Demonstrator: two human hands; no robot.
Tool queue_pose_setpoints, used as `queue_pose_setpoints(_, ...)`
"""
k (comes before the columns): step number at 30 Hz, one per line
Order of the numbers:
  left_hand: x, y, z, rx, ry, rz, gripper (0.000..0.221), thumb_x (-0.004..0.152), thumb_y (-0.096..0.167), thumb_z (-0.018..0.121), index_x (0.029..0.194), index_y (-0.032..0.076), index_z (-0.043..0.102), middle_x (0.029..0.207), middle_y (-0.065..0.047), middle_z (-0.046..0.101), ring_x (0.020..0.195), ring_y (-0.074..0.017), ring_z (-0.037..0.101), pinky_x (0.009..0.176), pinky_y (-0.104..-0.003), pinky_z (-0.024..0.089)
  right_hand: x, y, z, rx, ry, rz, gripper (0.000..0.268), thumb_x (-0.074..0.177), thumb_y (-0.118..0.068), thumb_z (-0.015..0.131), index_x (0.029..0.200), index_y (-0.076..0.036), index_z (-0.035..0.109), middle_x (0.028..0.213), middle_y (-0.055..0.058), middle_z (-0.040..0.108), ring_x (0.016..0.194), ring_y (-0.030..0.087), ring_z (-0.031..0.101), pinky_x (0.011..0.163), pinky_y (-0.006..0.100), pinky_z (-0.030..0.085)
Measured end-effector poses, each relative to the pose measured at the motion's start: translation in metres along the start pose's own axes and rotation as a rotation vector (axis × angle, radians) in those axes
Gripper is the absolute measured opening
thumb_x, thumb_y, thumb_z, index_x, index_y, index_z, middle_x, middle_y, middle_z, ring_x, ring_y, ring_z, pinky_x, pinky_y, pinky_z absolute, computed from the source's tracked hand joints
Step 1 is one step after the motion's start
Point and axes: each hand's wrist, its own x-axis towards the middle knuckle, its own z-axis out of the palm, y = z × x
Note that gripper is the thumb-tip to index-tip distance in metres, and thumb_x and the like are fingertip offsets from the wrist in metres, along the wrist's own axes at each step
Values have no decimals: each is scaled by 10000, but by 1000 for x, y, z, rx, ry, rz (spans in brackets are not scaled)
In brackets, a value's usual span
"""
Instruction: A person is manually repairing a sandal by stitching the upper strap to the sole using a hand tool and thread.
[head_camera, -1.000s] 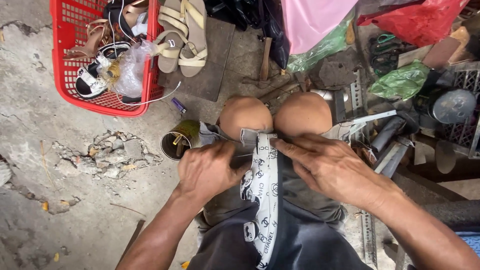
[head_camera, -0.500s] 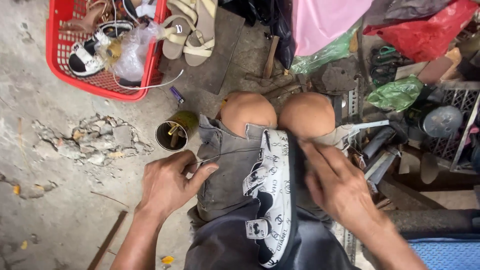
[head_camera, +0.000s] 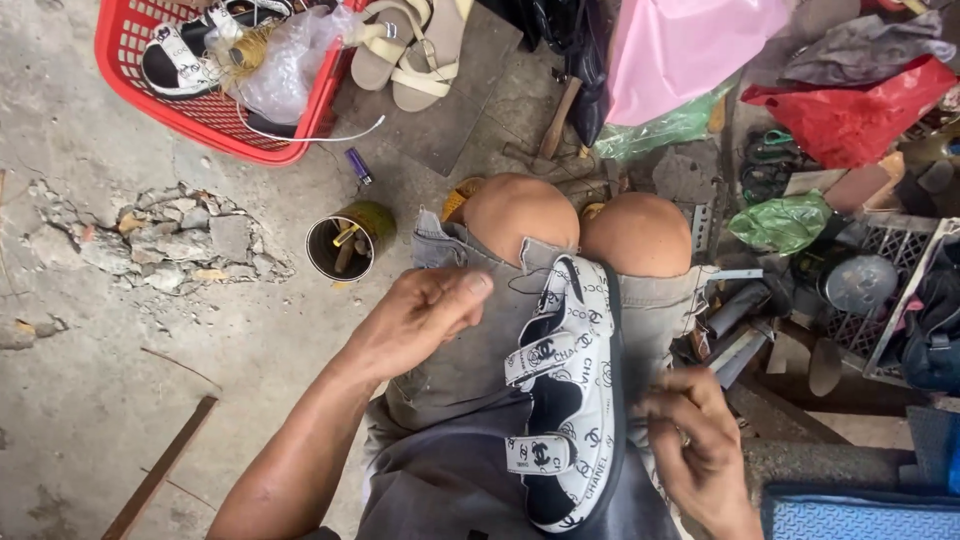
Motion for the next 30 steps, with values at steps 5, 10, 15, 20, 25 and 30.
queue_pose_setpoints(5, 9, -22, 17, 246, -10, 533, 248, 964, 157, 670, 1197, 89, 722, 1190, -91, 778, 975, -177, 805, 812, -231, 681, 10, -53, -28, 955, -79, 10, 167, 976, -282, 780, 920, -141, 711, 1192, 88, 714, 1115, 342, 638, 979, 560, 489)
queue_pose_setpoints(10, 24, -8, 46, 620, 101, 578, 337, 927, 185, 684, 1262, 159, 710, 1174, -56, 771, 577, -167, 656, 657, -374, 633, -12, 7, 10, -45, -55, -215, 843, 734, 106, 588, 1456, -187, 266, 1308, 226, 499, 968, 235, 674, 824, 380, 475)
queue_pose_setpoints(15, 30, 10, 52, 849, 46, 434, 164, 885, 140, 660, 984, 209, 770, 876, -18, 810, 785, -286, 753, 797, -487, 561, -32, 68, 55, -324, -8, -493, 939, 1001, -184, 639, 1701, -234, 16, 1691, 212, 219, 1250, 395, 652, 945, 485, 654)
queue_pose_setpoints(20, 0, 28, 33, 626, -205, 450, 119, 963, 177, 627, 1044, 115, 688, 805, -32, 756, 483, -153, 605, 549, -359, 531, -42, 83, 50, 393, 80, -284, 964, 794, -155, 866, 1601, -245, 347, 1671, 178, 330, 1596, 338, 305, 1355, 553, 280)
queue_pose_setpoints(25, -13, 36, 50, 917, 134, 709, 172, 1026, 214, 587, 939, 91, 668, 867, -23, 660, 671, -200, 659, 524, -405, 533, -31, 66, 65, 491, 248, -321, 867, 867, -332, 794, 1590, -162, 345, 1648, 185, 349, 1604, 318, 284, 1383, 571, 198)
queue_pose_setpoints(30, -7, 35, 58, 974, 337, 931, 224, 1040, 189, 585, 1116, 23, 715, 1021, -43, 678, 807, -216, 695, 648, -378, 570, -25, 62, 72, 545, 344, -347, 803, 903, -347, 754, 1577, -143, 368, 1634, 182, 374, 1591, 314, 314, 1367, 562, 264)
